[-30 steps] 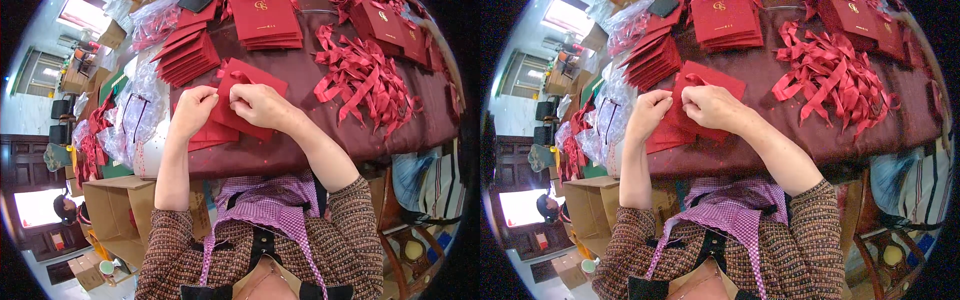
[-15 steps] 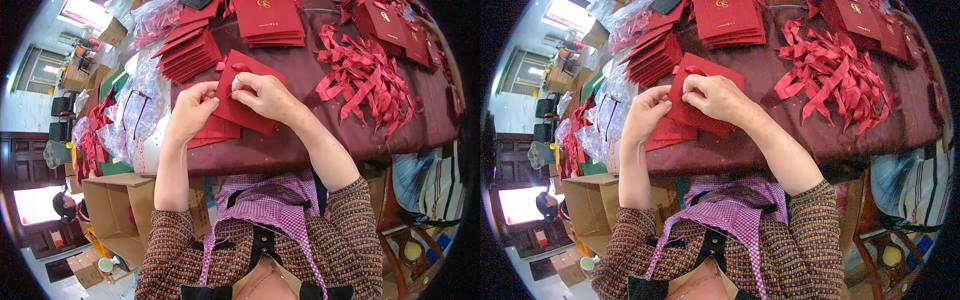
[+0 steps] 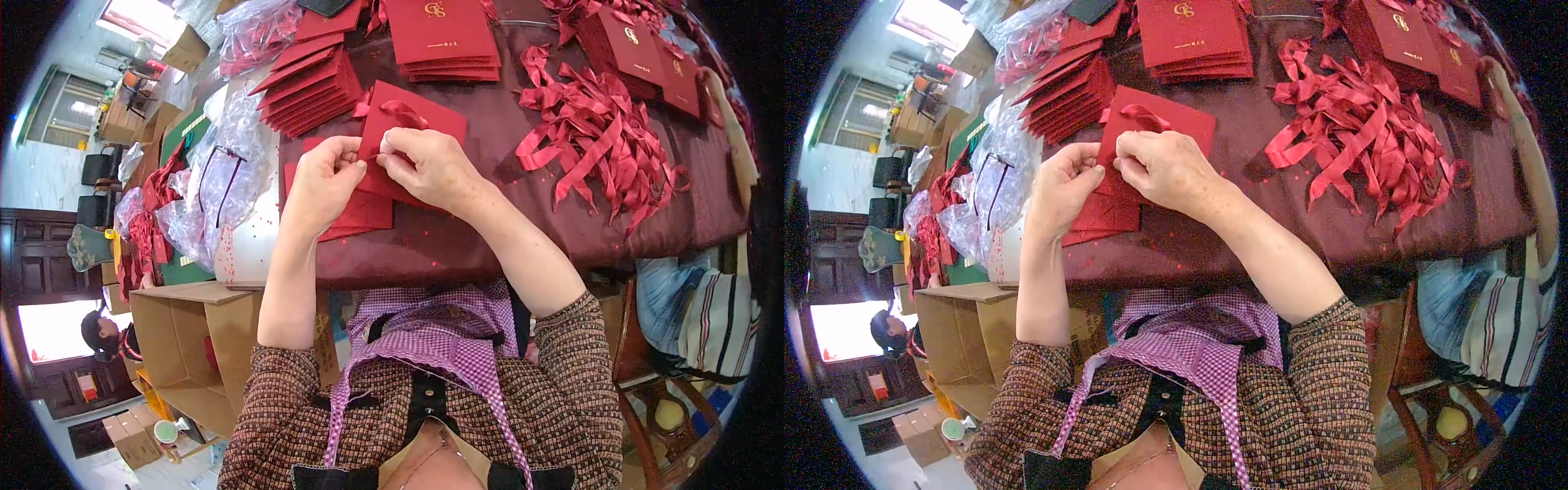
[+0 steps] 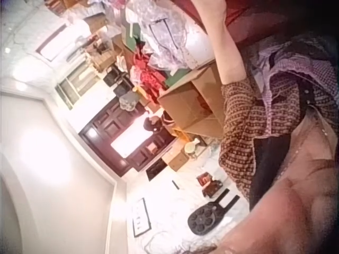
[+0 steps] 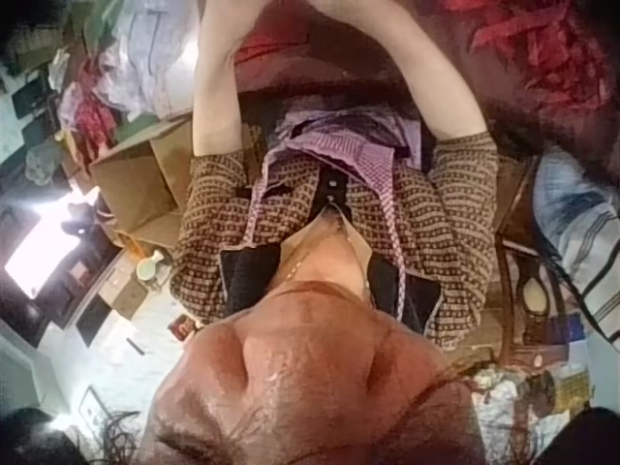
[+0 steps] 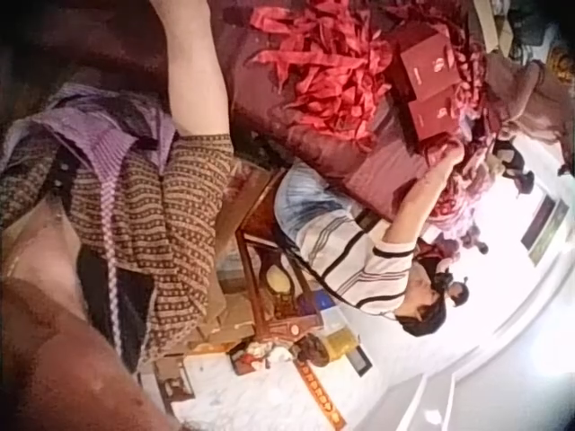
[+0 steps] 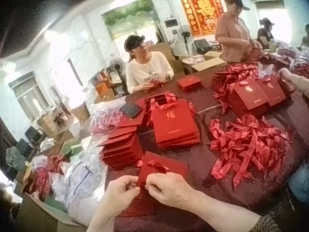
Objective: The person assembles small gift bags by hand, threading ribbons through the slits to create handles and stacking the bags on the table.
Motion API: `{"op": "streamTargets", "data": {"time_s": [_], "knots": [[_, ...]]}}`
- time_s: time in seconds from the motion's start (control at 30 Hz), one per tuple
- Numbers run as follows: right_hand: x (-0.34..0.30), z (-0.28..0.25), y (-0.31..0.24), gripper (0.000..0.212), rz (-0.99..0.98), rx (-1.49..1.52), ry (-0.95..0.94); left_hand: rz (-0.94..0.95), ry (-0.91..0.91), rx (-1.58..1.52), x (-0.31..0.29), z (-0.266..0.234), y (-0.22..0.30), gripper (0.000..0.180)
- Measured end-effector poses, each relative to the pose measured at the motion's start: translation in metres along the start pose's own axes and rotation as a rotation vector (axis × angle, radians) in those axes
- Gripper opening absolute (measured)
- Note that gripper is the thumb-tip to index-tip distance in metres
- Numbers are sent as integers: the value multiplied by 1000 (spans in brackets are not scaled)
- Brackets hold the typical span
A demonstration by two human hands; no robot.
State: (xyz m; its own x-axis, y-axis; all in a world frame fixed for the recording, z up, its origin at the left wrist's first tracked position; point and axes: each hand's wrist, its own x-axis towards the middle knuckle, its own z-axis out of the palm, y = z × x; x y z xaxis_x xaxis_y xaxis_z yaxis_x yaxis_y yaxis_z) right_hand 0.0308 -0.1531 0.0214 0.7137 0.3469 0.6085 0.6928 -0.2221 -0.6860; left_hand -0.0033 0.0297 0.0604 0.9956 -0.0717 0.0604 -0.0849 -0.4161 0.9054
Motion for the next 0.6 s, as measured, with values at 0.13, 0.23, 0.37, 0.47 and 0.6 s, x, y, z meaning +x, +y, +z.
{"op": "streamTargets", "data": {"time_s": [0.13,0.23,0.37,0.47,0.6], "knots": [[-1,0,-3,13,2,-51,-49,5,23,22,-3,1,0,23],[-3,2,-4,14,-24,-73,-12,5,32,43,-5,3,0,23],[-5,4,-7,13,-164,-188,24,38,40,115,-8,10,12,22],[-9,8,-6,14,-175,-274,70,47,85,183,-11,20,14,22],[-7,3,-12,11,-74,-158,69,142,98,216,-14,20,17,21]]}}
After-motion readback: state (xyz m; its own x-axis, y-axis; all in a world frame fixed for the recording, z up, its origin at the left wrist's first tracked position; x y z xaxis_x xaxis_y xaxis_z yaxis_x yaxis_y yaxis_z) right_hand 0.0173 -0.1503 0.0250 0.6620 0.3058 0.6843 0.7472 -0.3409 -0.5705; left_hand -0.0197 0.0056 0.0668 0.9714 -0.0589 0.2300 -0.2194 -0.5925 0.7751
